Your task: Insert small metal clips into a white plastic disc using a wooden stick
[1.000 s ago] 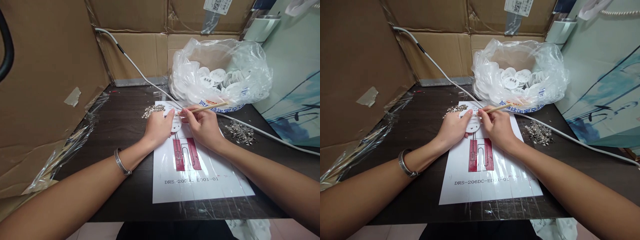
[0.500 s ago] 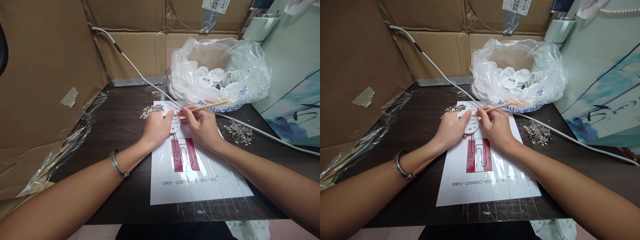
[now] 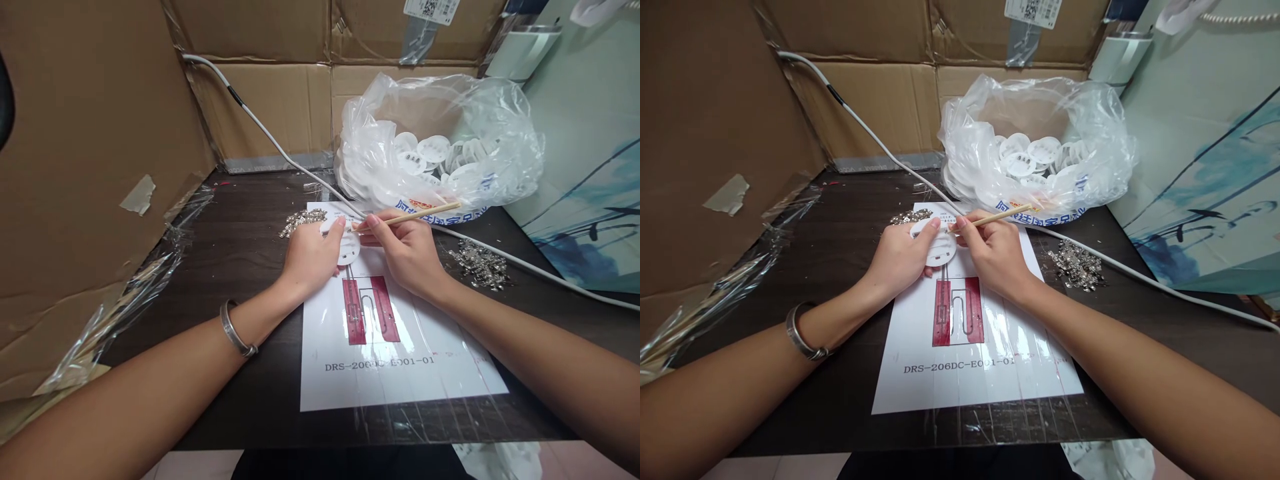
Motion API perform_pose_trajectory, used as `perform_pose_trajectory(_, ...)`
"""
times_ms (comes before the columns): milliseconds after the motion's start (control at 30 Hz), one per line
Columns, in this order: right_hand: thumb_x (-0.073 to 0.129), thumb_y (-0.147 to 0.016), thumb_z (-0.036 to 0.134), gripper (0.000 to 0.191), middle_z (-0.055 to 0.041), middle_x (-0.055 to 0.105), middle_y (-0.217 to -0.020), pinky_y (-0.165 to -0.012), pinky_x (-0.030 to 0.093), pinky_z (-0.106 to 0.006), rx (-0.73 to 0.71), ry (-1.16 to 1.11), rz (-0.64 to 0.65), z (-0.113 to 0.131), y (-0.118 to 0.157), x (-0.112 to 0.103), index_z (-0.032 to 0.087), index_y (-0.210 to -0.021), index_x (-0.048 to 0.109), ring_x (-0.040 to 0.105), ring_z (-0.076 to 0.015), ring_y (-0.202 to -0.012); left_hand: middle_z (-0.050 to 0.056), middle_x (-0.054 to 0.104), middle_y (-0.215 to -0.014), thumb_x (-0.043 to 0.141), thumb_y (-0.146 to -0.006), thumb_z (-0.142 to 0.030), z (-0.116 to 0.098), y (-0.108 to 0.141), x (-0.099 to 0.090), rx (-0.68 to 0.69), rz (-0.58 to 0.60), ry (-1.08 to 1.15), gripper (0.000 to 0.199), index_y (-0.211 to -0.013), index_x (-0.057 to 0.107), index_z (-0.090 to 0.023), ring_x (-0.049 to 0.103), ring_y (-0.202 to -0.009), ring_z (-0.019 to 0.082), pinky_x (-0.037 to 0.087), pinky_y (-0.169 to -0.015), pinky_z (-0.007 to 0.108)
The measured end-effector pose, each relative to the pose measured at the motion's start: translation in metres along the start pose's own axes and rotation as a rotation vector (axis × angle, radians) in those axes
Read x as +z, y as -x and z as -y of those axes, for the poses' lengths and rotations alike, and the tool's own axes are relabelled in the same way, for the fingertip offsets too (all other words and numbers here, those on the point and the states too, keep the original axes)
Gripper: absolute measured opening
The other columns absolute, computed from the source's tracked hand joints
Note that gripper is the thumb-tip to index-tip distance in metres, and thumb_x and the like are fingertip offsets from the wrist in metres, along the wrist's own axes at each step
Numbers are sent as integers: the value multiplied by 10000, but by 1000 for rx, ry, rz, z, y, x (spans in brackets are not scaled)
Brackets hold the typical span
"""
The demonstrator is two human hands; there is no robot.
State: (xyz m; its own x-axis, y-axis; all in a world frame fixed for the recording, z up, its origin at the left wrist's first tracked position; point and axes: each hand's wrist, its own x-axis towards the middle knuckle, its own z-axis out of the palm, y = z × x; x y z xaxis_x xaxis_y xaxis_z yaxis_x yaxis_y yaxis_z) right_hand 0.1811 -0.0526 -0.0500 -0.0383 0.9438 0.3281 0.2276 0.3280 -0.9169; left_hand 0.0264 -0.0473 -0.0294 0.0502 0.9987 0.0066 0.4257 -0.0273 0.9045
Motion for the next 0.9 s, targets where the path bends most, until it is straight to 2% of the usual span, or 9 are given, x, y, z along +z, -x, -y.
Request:
perform_pose_trajectory(367,557,-919,386,285,-52,685,-801,-743,585,-367,-51,114,-28,3,2,3,170,-763,658,642,-150,-688,-2,555,-455,496,-926,-380,2,-1,2,1,-5,-6,409,-592,583,-160,516,-350,99,390,-400,214)
perform_pose_trajectory(600,547,-919,375,273,-28,652,-720,-706,585,-344,-54,132,-36,1,0,5,170,-785,667,609,-130,-631,-9,513,-416,501,-925,-380,1,0,1,2,3,-12,441,-537,514,-171,526,-356,103,397,-407,214)
perform_pose_trajectory(800,542,-923,418,323,-65,706,-858,-735,593,-363,-35,96,-57,2,1,5,158,-794,684,671,-159,-721,-9,537,-439,503,-929,-380,2,0,1,13,2,16,412,-580,555,-167,507,-344,92,386,-384,203)
perform_pose_trajectory(900,539,-925,443,347,-69,709,-866,-727,596,-363,-16,55,-39,2,0,3,155,-803,690,689,-171,-743,-8,543,-444,500,-933,-379,3,0,1,18,5,47,413,-582,551,-168,510,-346,91,388,-375,195)
